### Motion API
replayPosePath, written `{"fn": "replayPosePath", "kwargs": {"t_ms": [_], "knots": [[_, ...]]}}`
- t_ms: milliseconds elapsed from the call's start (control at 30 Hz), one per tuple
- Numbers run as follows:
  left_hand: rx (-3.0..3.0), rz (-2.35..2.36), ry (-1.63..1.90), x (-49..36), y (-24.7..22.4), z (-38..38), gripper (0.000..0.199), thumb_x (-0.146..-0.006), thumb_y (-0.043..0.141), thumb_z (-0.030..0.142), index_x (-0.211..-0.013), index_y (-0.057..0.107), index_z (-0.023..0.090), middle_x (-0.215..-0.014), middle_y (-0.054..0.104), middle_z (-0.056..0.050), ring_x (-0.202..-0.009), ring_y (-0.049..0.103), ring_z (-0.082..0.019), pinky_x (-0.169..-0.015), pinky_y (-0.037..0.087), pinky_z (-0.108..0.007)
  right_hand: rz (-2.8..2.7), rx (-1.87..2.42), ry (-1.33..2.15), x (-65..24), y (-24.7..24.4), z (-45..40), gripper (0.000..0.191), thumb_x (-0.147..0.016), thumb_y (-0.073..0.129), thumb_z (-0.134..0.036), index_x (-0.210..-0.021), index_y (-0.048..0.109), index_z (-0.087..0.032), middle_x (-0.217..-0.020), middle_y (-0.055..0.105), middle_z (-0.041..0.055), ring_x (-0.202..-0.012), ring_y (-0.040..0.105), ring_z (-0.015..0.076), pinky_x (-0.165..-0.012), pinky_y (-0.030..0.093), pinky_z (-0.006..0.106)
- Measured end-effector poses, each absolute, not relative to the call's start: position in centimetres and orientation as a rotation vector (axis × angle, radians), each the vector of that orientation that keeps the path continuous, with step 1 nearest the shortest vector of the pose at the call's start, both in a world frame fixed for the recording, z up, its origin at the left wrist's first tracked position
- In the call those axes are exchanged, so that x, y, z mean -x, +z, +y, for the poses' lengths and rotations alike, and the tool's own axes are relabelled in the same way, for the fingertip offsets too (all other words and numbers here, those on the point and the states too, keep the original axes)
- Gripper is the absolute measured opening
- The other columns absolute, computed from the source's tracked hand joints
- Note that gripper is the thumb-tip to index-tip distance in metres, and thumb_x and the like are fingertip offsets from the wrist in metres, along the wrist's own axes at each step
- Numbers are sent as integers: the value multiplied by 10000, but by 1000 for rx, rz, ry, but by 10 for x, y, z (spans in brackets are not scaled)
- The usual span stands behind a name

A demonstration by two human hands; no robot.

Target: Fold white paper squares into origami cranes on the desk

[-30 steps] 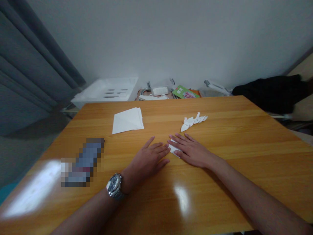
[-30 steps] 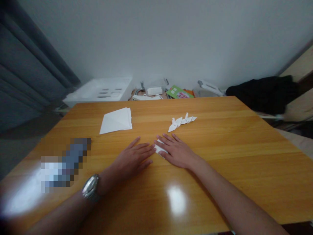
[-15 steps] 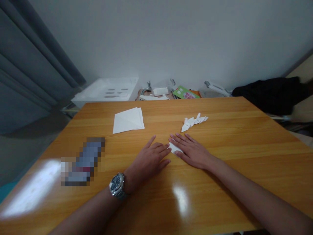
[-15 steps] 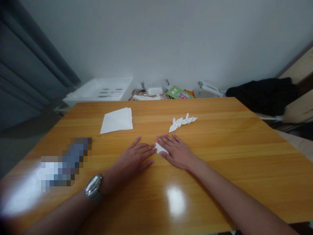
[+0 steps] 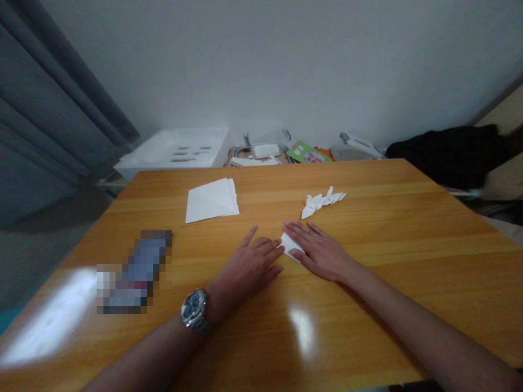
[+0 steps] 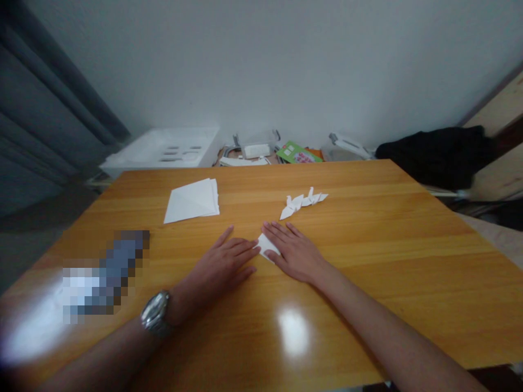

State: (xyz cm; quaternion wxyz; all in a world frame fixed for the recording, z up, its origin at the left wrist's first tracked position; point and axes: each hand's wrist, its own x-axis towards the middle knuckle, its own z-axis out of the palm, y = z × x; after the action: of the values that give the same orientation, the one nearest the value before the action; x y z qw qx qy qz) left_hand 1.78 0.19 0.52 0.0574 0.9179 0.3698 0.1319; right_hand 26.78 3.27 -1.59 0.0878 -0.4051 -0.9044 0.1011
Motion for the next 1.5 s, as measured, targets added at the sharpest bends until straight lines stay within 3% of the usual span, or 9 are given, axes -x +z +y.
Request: {"fn": "replayPosePath", "kwargs": {"t_ms": [267, 400, 633, 800, 967, 1133, 1500], "knots": [[-2785, 1125, 391, -21, 8, 3, 361, -997, 533, 335, -1327, 594, 204, -1342, 649, -75, -1250, 564, -229, -1269, 111, -534, -2692, 1204, 302, -267, -16, 33, 614, -1058, 283, -530, -1601, 260, -245, -1650, 275, 48, -1530, 244, 220, -1249, 212, 505], [-2805, 1143, 364, -22, 7, 3, 403, -993, 535, 316, -1381, 552, 209, -1351, 635, -85, -1274, 544, -240, -1255, 187, -524, -2685, 1185, 300, -268, -16, 33, 623, -1055, 288, -537, -1607, 237, -253, -1651, 274, 42, -1530, 246, 223, -1247, 216, 509], [-2845, 1119, 343, -20, -2, 2, 437, -1027, 457, 345, -1436, 498, 196, -1548, 466, -96, -1453, 385, -252, -1251, 212, -505, -2682, 1160, 313, -269, -17, 34, 629, -1059, 299, -513, -1619, 183, -251, -1655, 259, 50, -1539, 213, 231, -1246, 224, 514], [-2817, 1193, 325, -21, 6, 1, 406, -1021, 480, 392, -1393, 546, 243, -1392, 600, -84, -1376, 472, -269, -1254, 144, -573, -2654, 1129, 315, -269, -16, 35, 625, -1063, 311, -488, -1623, 164, -251, -1667, 219, 52, -1545, 189, 220, -1248, 233, 496], [-2804, 1201, 327, -22, 11, 1, 377, -1020, 484, 396, -1339, 599, 231, -1269, 639, -103, -1336, 507, -271, -1241, 218, -554, -2643, 1121, 325, -268, -15, 33, 622, -1059, 338, -478, -1614, 214, -227, -1655, 265, 71, -1539, 216, 226, -1248, 235, 500], [-2799, 1192, 364, -19, 8, 1, 377, -1007, 518, 358, -1350, 603, 226, -1433, 540, -149, -1356, 501, -272, -1205, 322, -515, -2626, 1114, 366, -268, -15, 33, 609, -1051, 361, -483, -1596, 288, -219, -1622, 345, 91, -1523, 269, 238, -1241, 256, 507], [-2786, 1175, 351, -13, 0, 4, 429, -1016, 502, 404, -1423, 540, 275, -1557, 439, -136, -1461, 388, -289, -1209, 301, -536, -2598, 1297, 275, -253, -15, 25, 611, -1065, 252, -515, -1590, 305, -208, -1625, 348, 57, -1525, 263, 237, -1254, 220, 490]]}}
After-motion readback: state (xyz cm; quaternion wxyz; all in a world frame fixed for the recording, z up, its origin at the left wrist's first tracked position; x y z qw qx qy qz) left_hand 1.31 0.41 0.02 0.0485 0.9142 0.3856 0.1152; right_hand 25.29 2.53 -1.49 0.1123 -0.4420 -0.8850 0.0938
